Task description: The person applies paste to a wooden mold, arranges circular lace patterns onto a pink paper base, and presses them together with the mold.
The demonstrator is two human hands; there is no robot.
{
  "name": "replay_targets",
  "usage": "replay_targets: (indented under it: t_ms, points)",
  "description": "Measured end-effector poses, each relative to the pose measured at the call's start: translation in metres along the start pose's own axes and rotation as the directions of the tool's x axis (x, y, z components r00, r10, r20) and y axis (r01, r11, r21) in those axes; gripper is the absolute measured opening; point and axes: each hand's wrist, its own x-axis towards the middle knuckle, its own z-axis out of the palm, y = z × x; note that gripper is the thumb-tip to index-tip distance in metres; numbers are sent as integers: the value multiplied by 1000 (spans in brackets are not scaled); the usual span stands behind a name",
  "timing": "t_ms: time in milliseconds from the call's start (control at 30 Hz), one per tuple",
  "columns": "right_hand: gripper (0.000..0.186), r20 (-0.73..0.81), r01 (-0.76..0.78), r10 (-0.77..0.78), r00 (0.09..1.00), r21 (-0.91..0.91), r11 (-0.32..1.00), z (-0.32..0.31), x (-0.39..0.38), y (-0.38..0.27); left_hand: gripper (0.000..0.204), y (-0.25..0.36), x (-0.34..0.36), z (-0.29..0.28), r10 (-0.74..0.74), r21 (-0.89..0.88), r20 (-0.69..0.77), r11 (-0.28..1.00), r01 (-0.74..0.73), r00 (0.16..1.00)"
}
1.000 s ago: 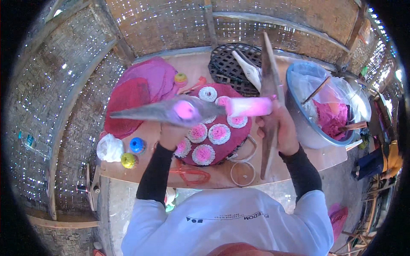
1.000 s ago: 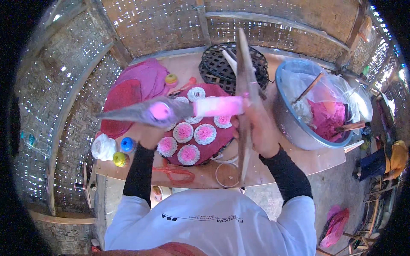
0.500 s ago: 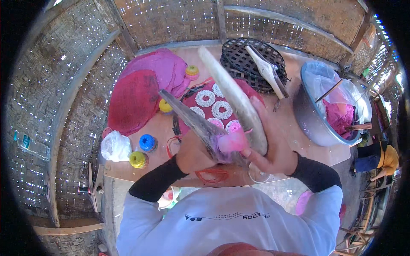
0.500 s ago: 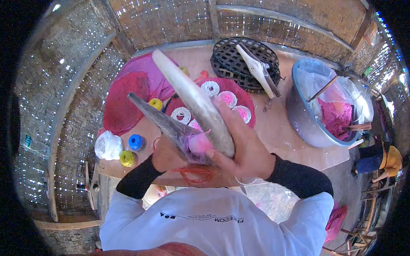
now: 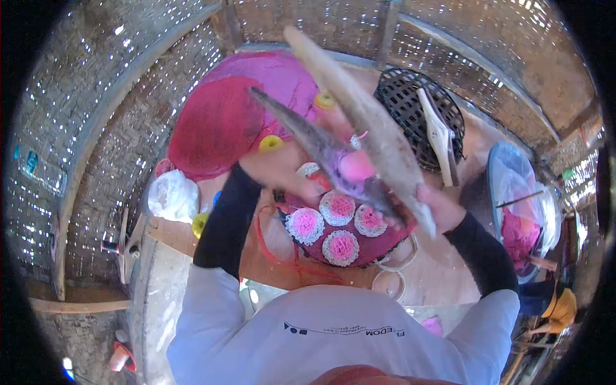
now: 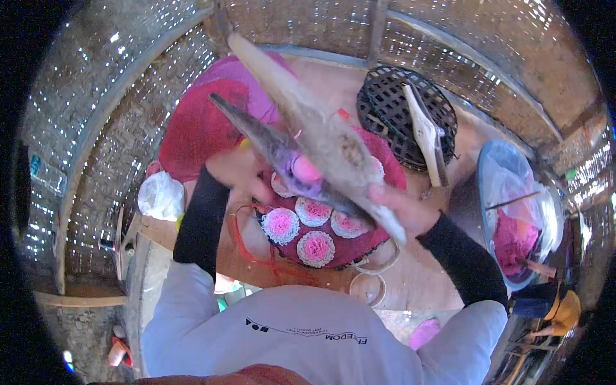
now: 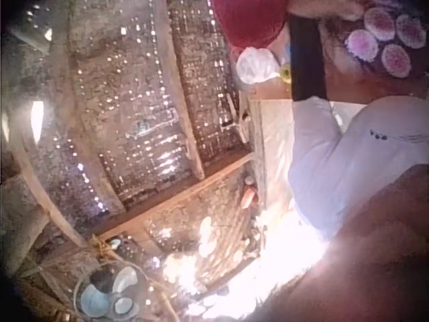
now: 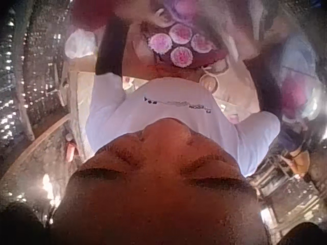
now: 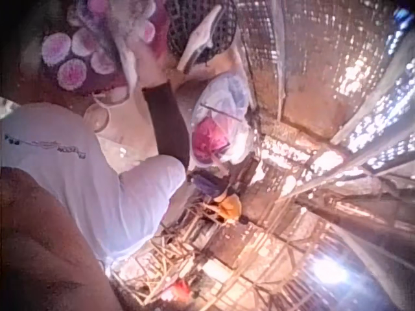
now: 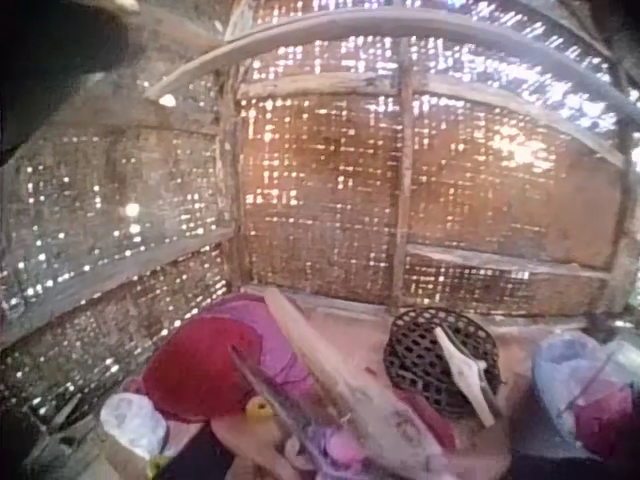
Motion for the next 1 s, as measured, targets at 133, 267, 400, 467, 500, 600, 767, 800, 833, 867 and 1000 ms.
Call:
replay_targets:
  t_ms: [133,267,400,467,500,600,767,800,833,867,1000]
  points:
    - [66,194,-8,4,981,24,1000,-33,38,-7,103,-8,21,-61,129,-724,-618,291,-625,776]
    - [65,142,-141,142,980,-15,990,-35,57,-30,101,-32,19,-63,248,-743,-545,301,-598,801]
    - [71,212,-247,262,941,-95,964,-40,76,-31,71,-76,8,-60,207,-770,-570,203,-604,796]
    - [72,194,-288,319,928,-169,942,-43,85,-24,57,-94,-1,-58,159,-779,-593,135,-613,789]
    - [73,140,-306,336,931,-200,931,-43,89,-20,45,-96,-4,-55,120,-768,-618,118,-629,777]
    - [73,79,-328,360,929,-267,906,-49,99,-8,23,-103,-12,-49,35,-737,-664,143,-661,747]
    - [69,53,-261,304,951,-389,883,-41,109,-14,20,-124,-29,-67,68,-743,-650,154,-652,757]
    - [70,40,-287,336,941,-430,856,-45,113,-11,20,-119,-28,-68,65,-748,-646,148,-647,761]
    - [72,26,-312,366,930,-469,826,-47,114,-9,20,-115,-28,-69,43,-750,-643,172,-639,765]
    - [72,19,-318,368,930,-463,828,-47,111,-9,20,-111,-25,-68,20,-752,-639,195,-630,769]
    - [70,107,-357,402,909,-297,886,-34,104,-26,20,-111,-25,-55,-125,-646,-750,350,-678,650]
